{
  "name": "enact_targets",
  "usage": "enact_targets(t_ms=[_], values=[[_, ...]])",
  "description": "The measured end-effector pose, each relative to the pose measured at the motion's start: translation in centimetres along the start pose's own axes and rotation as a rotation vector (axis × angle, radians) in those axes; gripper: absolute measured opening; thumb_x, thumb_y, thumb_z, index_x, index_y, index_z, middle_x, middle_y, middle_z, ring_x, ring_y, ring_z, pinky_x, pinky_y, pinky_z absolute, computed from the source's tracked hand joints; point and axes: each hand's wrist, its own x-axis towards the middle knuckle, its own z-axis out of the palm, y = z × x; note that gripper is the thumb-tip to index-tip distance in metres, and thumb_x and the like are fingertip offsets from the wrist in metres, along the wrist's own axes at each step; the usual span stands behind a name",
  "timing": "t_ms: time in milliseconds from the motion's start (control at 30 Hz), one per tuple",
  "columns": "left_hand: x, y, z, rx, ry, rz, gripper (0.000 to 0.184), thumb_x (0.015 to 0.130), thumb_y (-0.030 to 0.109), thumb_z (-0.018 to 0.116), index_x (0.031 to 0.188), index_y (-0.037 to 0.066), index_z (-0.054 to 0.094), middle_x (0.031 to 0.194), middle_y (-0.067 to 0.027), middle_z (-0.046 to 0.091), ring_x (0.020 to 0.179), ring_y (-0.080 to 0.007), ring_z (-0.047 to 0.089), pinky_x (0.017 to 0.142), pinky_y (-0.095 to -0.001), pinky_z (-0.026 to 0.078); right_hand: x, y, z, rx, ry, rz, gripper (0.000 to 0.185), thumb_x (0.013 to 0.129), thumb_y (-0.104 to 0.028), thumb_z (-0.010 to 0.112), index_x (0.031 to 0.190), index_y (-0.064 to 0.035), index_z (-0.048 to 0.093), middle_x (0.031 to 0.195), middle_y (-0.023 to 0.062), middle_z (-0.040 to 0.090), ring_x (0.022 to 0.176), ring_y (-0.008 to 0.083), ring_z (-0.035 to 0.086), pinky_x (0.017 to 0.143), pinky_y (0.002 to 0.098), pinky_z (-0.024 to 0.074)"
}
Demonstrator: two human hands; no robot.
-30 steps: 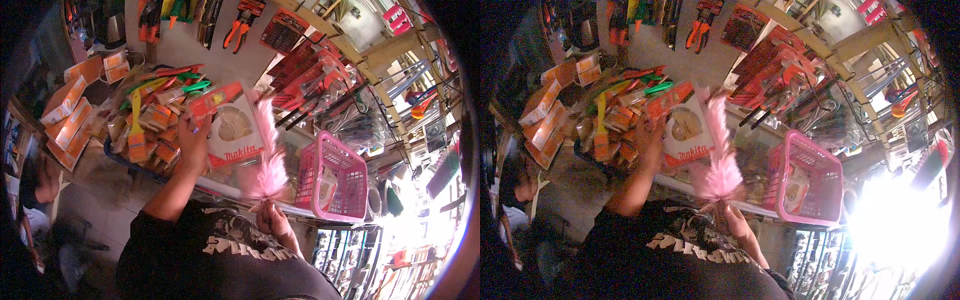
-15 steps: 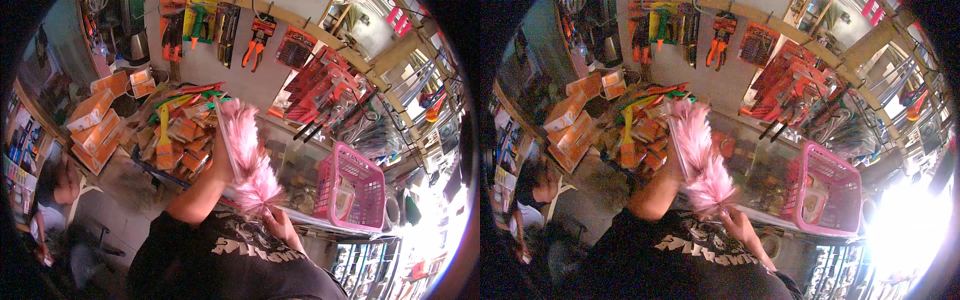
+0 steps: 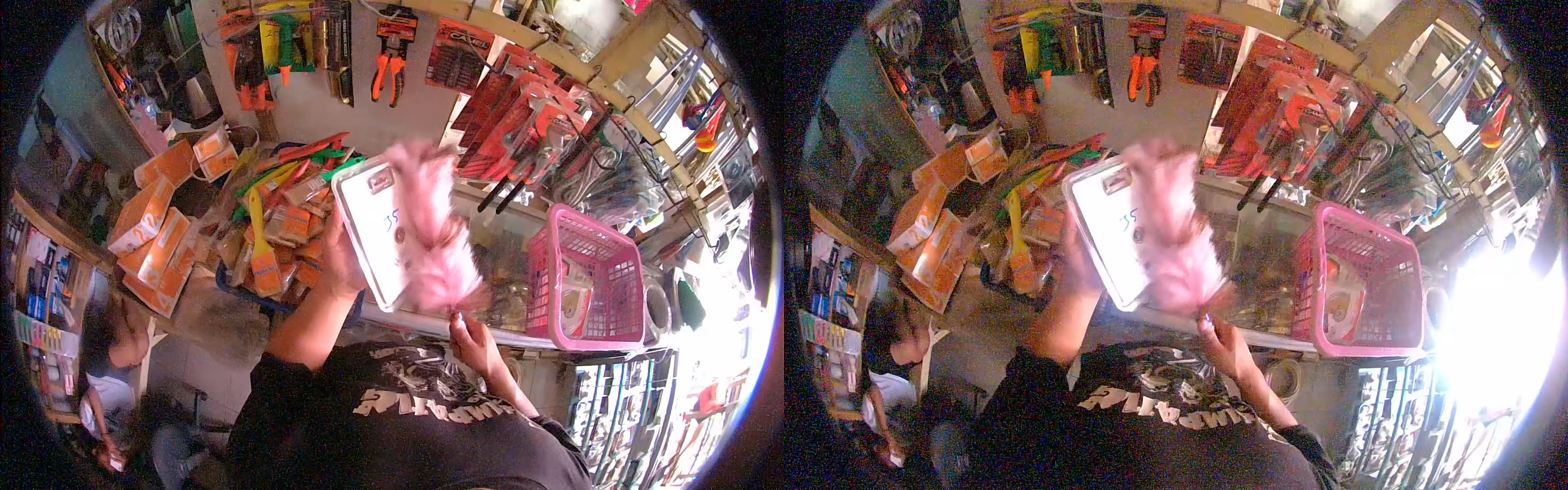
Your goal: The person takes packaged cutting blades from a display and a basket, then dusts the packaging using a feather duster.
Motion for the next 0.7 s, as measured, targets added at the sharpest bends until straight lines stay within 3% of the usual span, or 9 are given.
enact_targets(t_ms=[33,167,300,367,433,467,533,600,700], values=[[-0.1,0.1,-0.1,-0.088,-0.087,-0.006,0.069,0.082,0.058,0.03,0.126,0.006,0.032,0.123,-0.0113,0.041,0.107,-0.0266,0.044,0.092,-0.0395,0.034,-0.3,-0.3,0.0,-0.043,-0.052,-0.038,0.042,0.087,-0.04,0.041,0.066,-0.0035,0.045,0.049,-0.001,0.039,0.047,0.0063,0.036,0.042,0.0234,0.0298],[0.5,-0.3,0.6,0.142,0.184,0.049,0.075,0.079,0.062,0.033,0.128,0.006,0.028,0.126,-0.0113,0.038,0.112,-0.0276,0.039,0.094,-0.0412,0.033,-0.3,-2.5,0.8,-0.035,-0.011,0.073,0.041,0.086,-0.037,0.044,0.083,0.0025,0.051,0.055,0.0092,0.043,0.053,0.014,0.038,0.051,0.0316,0.0369],[-0.4,-0.5,-1.5,0.109,-0.004,0.049,0.074,0.078,0.057,0.042,0.13,0.008,0.024,0.127,-0.0111,0.036,0.115,-0.0267,0.037,0.097,-0.0437,0.029,0.2,-1.9,1.6,-0.092,-0.007,0.092,0.036,0.086,-0.034,0.045,0.091,0.0007,0.052,0.059,0.015,0.049,0.054,0.0178,0.046,0.055,0.0345,0.0396],[-1.3,0.3,-1.6,0.274,0.167,0.052,0.058,0.082,0.037,0.044,0.127,0.005,0.027,0.123,-0.0122,0.04,0.111,-0.0271,0.041,0.095,-0.0436,0.031,0.0,-2.7,1.2,-0.095,-0.123,-0.067,0.034,0.087,-0.031,0.042,0.09,0.0011,0.053,0.062,0.0099,0.053,0.058,0.0175,0.049,0.056,0.0344,0.0397],[-1.0,1.1,-3.7,0.024,0.105,-0.077,0.052,0.084,0.032,0.042,0.126,0.005,0.029,0.121,-0.0116,0.042,0.109,-0.0264,0.043,0.093,-0.0426,0.034,-0.2,-3.0,1.1,-0.006,-0.201,-0.3,0.034,0.088,-0.03,0.041,0.086,0.0014,0.054,0.062,0.0055,0.055,0.057,0.0167,0.047,0.055,0.0347,0.039],[-1.0,1.4,-4.4,0.062,0.175,-0.084,0.05,0.085,0.033,0.04,0.125,0.004,0.031,0.12,-0.011,0.043,0.107,-0.0256,0.044,0.092,-0.0418,0.035,-0.4,-4.3,0.2,0.066,-0.299,0.006,0.032,0.089,-0.028,0.041,0.087,0.0016,0.054,0.07,0.0017,0.057,0.065,0.0146,0.048,0.061,0.0327,0.0411],[-0.9,1.7,-4.0,0.126,0.248,-0.093,0.051,0.086,0.036,0.039,0.124,0.004,0.033,0.117,-0.0103,0.045,0.105,-0.0237,0.046,0.09,-0.0405,0.037,0.5,-2.5,-0.1,0.12,-0.269,0.259,0.032,0.089,-0.027,0.042,0.094,0.0017,0.054,0.08,0.0045,0.058,0.075,0.0135,0.05,0.071,0.0309,0.0409],[-0.8,1.7,-2.1,0.177,0.257,-0.093,0.054,0.085,0.042,0.04,0.123,0.004,0.034,0.116,-0.0099,0.045,0.103,-0.0219,0.047,0.089,-0.0395,0.038,0.5,-2.3,0.1,0.093,-0.273,0.185,0.032,0.089,-0.029,0.041,0.09,0.001,0.053,0.076,0.0034,0.054,0.072,0.0112,0.048,0.066,0.0284,0.0395],[-0.3,2.4,-0.7,1.682,0.225,-0.252,0.063,0.081,0.05,0.044,0.126,0.007,0.031,0.116,-0.0086,0.045,0.102,-0.022,0.047,0.086,-0.0386,0.04,0.2,-3.0,0.7,0.082,-0.338,-0.199,0.036,0.09,-0.033,0.039,0.078,-0.0015,0.05,0.06,-0.0019,0.045,0.057,0.0082,0.04,0.05,0.0263,0.0339]])
